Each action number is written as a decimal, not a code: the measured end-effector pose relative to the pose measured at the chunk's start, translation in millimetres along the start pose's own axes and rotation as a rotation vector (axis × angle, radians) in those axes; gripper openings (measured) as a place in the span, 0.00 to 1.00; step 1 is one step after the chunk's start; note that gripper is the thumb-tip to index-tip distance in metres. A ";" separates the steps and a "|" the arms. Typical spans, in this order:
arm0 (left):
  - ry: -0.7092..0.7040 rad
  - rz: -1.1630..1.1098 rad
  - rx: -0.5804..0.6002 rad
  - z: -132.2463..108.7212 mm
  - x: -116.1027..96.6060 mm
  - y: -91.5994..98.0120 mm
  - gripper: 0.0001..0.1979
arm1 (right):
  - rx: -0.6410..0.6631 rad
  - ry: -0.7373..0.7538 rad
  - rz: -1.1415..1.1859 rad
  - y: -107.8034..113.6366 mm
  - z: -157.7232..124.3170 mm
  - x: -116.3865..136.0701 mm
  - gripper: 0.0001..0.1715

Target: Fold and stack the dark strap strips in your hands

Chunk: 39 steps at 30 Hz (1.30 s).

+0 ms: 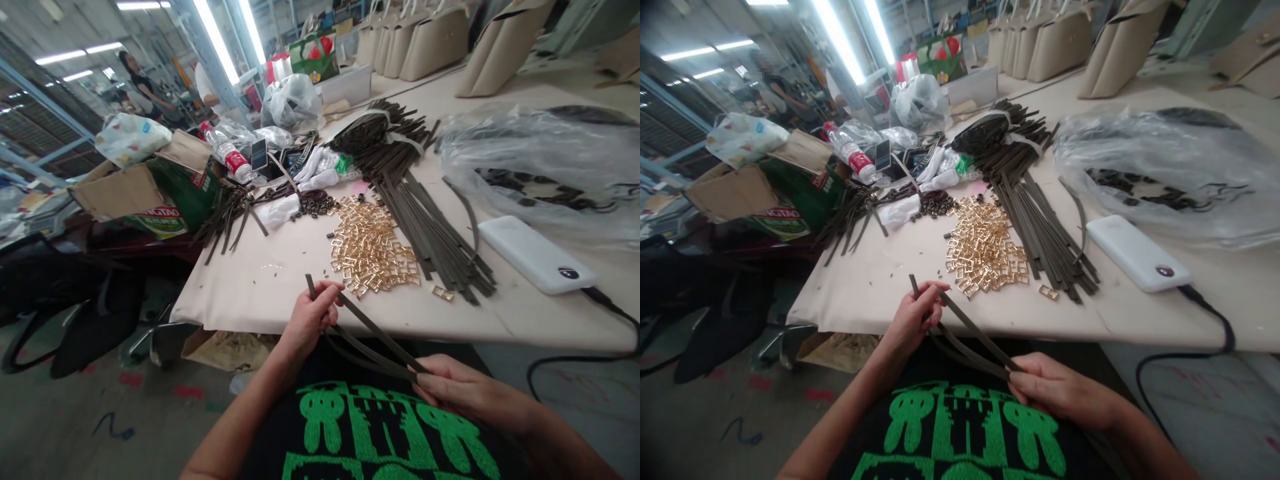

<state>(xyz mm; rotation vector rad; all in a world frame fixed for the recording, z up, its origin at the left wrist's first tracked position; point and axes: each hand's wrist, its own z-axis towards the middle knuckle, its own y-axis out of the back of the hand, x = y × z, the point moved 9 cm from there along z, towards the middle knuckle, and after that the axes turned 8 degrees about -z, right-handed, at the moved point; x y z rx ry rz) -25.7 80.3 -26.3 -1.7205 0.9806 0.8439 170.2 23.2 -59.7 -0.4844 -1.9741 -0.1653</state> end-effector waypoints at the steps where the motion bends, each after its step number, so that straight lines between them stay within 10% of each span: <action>1: 0.022 0.028 0.015 -0.6 1.7 -2.6 0.17 | 0.005 0.006 -0.009 -0.1 0.8 1.9 0.29; 21: 0.338 -0.515 0.060 -15.8 39.7 -32.4 0.14 | 0.042 0.006 0.344 -11.3 23.3 -30.6 0.29; 39: 0.075 -0.321 -0.015 -17.1 18.4 -22.3 0.16 | -0.050 0.176 0.179 2.8 14.6 -5.2 0.28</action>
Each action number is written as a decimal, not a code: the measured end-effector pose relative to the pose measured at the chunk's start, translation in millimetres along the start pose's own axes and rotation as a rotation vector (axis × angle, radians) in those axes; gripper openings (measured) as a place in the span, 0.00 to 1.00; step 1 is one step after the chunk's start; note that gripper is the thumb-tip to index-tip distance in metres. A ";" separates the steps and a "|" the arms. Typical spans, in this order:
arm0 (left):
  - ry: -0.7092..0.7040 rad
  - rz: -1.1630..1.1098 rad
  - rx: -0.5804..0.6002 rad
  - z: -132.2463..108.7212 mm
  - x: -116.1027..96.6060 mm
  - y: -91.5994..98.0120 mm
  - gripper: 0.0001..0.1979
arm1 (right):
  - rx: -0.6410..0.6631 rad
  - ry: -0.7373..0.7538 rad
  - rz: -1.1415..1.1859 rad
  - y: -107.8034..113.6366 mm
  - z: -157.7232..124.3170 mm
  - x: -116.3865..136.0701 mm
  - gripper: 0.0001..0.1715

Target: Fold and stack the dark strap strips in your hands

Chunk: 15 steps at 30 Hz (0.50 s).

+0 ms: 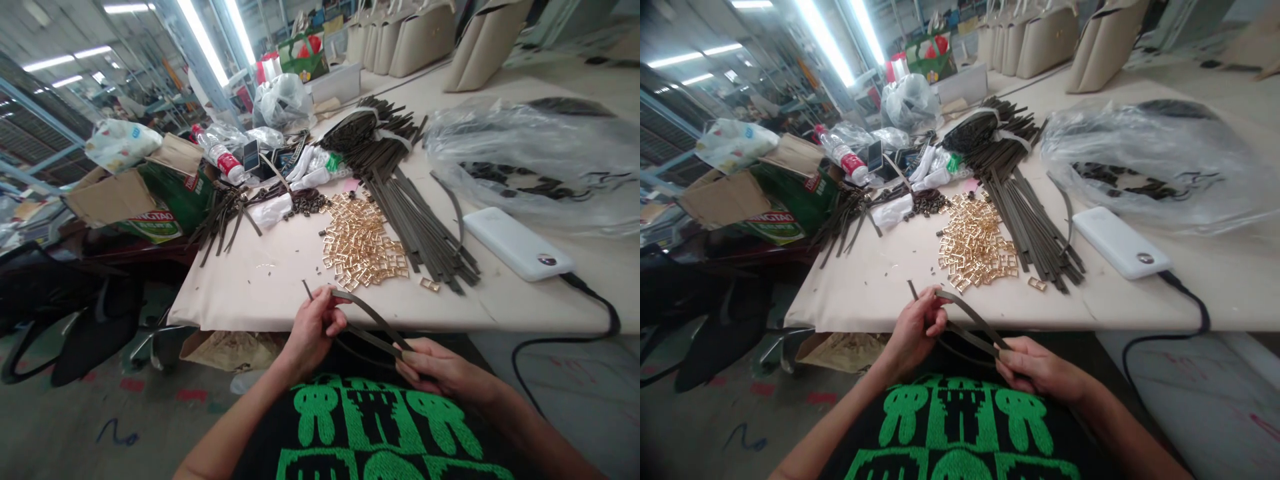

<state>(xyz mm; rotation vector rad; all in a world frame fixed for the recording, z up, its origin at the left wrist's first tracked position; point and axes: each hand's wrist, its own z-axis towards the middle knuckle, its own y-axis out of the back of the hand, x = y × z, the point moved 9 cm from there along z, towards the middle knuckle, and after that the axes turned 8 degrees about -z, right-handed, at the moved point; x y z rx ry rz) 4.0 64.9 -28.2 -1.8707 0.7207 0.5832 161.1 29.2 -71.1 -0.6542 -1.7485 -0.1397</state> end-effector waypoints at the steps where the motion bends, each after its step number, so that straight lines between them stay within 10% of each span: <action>1: -0.065 -0.009 -0.008 -0.2 -9.2 1.0 0.15 | -0.032 0.029 -0.014 4.4 -0.8 7.4 0.27; 5: -0.222 -0.030 -0.053 -1.3 -30.3 8.6 0.12 | -0.130 0.125 -0.044 19.1 -1.5 33.0 0.28; 15: -0.092 0.192 0.054 -13.0 1.7 -6.4 0.19 | -0.180 0.127 -0.037 12.9 6.3 37.3 0.28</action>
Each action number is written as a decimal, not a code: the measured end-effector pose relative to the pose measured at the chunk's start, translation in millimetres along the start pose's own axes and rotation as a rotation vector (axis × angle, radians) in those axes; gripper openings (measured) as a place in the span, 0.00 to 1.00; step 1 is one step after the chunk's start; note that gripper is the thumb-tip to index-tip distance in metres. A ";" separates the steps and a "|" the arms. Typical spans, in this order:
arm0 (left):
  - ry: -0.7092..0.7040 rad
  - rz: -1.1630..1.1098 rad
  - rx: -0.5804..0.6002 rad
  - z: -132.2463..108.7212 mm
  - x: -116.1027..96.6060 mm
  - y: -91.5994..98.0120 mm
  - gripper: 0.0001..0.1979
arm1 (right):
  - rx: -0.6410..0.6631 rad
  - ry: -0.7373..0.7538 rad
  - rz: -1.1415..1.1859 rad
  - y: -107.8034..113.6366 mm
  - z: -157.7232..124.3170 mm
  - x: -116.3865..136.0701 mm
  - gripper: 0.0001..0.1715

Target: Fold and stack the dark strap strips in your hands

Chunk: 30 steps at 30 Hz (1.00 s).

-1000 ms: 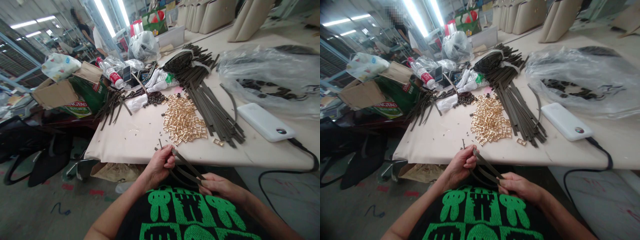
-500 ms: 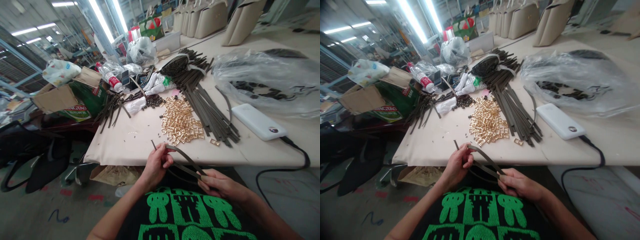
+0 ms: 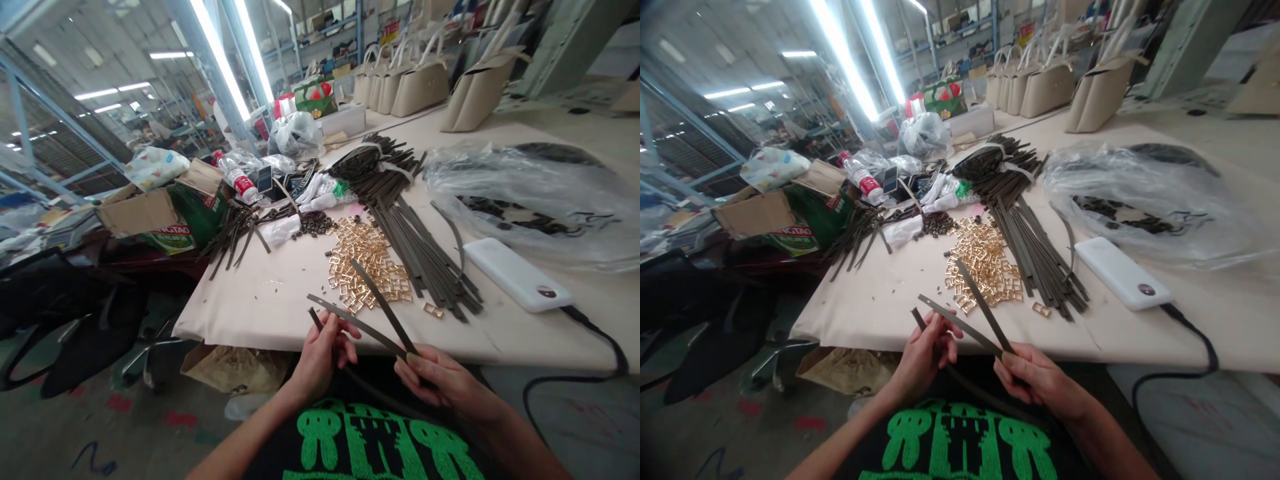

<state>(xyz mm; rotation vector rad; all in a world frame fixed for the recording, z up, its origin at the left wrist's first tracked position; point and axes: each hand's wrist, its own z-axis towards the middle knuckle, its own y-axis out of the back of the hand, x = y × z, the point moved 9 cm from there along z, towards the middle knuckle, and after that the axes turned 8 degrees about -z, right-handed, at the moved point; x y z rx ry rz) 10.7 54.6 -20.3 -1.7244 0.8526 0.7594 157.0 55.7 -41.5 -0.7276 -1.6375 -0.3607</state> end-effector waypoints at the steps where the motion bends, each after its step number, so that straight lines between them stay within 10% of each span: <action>1: -0.007 0.018 0.009 -1.0 -1.4 -1.0 0.20 | 0.001 -0.015 -0.019 -0.8 -0.4 -1.5 0.29; 11: 0.055 -0.375 -0.076 10.1 -2.0 18.7 0.15 | 0.114 -0.091 -0.120 -4.3 -3.4 -13.8 0.30; 19: 0.229 -0.684 -0.025 11.7 3.9 13.0 0.15 | -0.052 -0.081 -0.100 11.4 -7.0 -3.6 0.26; 30: -0.085 -0.304 -0.089 12.8 -14.7 18.8 0.14 | 0.032 -0.134 0.117 -6.9 4.1 -0.1 0.24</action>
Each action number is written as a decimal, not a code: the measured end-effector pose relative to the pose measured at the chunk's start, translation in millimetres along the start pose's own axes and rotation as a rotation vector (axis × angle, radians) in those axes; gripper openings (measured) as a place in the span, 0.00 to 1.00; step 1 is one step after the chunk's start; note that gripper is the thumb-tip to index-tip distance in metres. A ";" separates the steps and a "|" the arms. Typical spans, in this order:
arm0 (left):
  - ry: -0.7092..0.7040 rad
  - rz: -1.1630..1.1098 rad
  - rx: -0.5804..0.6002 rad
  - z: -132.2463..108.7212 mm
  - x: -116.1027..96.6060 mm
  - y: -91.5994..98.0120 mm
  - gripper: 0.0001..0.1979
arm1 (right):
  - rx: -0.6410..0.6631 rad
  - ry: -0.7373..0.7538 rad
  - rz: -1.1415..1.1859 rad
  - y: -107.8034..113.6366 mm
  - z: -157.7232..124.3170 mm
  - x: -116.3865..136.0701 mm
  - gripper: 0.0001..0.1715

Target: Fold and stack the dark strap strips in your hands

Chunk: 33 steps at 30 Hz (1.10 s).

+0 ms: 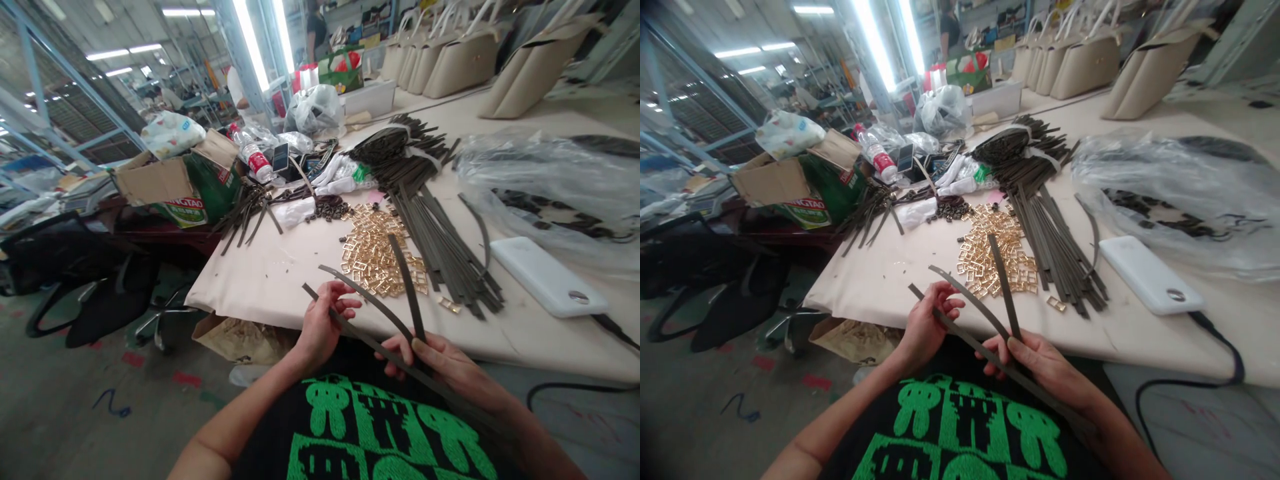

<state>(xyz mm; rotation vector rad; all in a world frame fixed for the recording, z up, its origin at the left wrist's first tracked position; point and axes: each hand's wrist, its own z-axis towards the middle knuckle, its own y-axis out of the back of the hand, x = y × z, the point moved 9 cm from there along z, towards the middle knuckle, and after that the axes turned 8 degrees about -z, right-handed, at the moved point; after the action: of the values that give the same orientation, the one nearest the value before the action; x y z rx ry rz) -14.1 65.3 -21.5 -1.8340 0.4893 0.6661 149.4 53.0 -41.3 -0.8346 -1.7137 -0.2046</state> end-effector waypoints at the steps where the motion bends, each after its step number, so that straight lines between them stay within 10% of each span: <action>1: -0.055 0.043 0.009 -1.6 -5.9 -1.2 0.14 | 0.008 -0.003 -0.008 -0.2 1.4 -0.1 0.23; 20: 0.114 -0.019 0.519 -27.4 5.8 -63.1 0.19 | 0.230 0.061 0.167 -52.6 23.7 -4.6 0.21; 25: 0.097 -0.045 0.576 -31.2 8.3 -69.4 0.18 | 0.117 0.075 0.269 -49.9 28.4 -9.7 0.36; 33: 0.154 0.117 0.772 -52.0 13.5 -81.4 0.22 | -0.132 0.192 0.121 -26.4 32.6 9.7 0.23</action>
<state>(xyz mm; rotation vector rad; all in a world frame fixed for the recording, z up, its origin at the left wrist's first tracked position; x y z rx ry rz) 57.2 44.0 41.5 -1.1315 0.8264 0.3347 106.8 55.3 -35.7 -0.9811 -1.4770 -0.3087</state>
